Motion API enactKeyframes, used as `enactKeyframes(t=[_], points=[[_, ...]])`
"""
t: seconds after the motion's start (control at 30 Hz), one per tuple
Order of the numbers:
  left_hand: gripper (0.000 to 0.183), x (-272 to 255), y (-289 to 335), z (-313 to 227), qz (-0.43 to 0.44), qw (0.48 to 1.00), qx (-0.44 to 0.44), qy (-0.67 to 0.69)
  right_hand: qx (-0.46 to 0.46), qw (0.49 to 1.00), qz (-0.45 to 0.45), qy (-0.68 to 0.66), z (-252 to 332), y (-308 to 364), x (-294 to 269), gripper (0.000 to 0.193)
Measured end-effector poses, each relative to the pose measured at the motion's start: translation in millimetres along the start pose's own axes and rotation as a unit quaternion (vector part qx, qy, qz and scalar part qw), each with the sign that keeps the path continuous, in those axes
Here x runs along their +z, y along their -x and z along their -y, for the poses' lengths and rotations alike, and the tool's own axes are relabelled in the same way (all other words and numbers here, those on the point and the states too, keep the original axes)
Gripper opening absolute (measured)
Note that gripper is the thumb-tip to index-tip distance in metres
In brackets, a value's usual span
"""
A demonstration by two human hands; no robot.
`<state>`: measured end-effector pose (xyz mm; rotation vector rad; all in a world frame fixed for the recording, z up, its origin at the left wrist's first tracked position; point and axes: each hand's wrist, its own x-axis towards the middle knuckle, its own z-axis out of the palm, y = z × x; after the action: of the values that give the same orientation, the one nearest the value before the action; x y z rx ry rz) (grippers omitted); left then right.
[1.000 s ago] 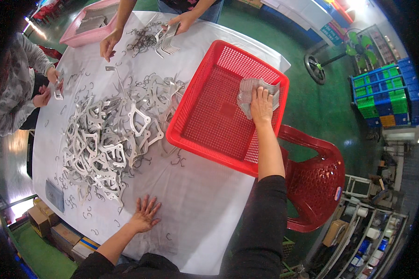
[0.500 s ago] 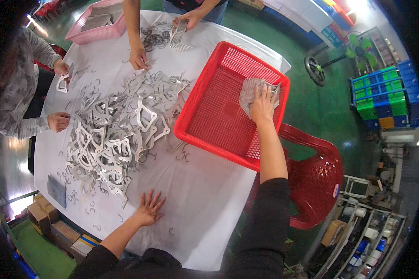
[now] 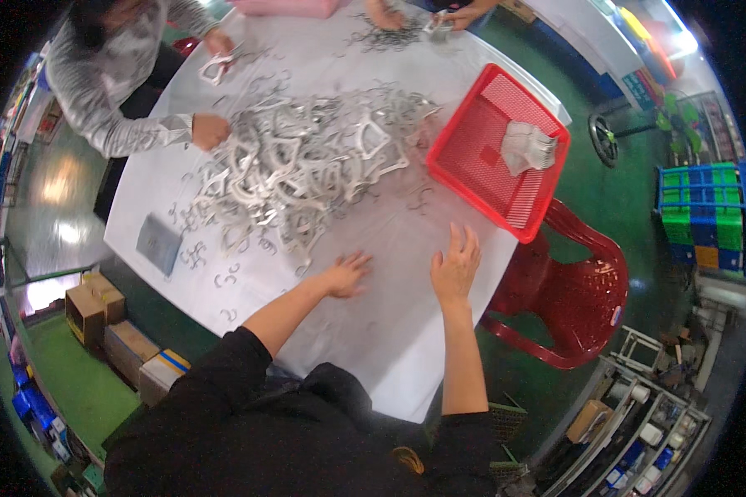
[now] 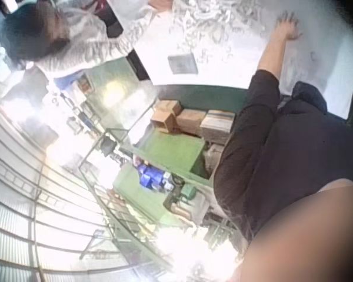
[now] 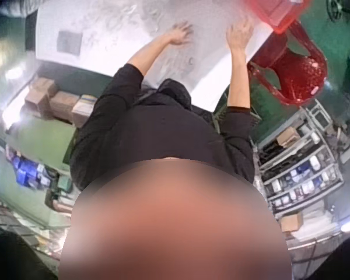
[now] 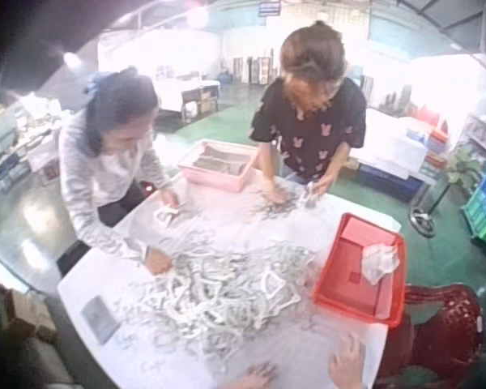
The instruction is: The person picks small metal hooks and white plastic frames from a table, interlocks them by hand, and stacks the assembled units into a red basket. The person also gathers remaining loose hooks and sweeps them off the table.
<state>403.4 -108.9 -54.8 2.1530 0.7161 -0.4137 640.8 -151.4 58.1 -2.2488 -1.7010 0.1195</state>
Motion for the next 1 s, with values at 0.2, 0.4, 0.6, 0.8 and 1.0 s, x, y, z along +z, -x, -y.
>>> enactKeyframes(t=[0.2, 0.4, 0.6, 0.8, 1.0], points=[[0.03, -23, 97, 20, -0.157, 0.975, -0.015, 0.158, 0.021, 0.992, 0.097, -0.072, 87, 42, 68, 0.044], [0.027, -1, 217, 73, -0.171, 0.938, -0.085, 0.291, 0.025, 0.988, 0.018, -0.153, 188, -32, 136, 0.039], [0.023, -30, 257, 129, -0.232, 0.935, -0.076, 0.256, 0.174, 0.974, 0.131, 0.061, 213, -78, 163, 0.045], [0.018, -110, 225, 170, -0.265, 0.947, -0.05, 0.172, 0.196, 0.961, 0.171, 0.098, 209, -43, 135, 0.013], [0.036, -149, 156, 140, -0.389, 0.912, 0.119, -0.047, 0.136, 0.971, 0.114, 0.158, 261, -23, 81, 0.005]])
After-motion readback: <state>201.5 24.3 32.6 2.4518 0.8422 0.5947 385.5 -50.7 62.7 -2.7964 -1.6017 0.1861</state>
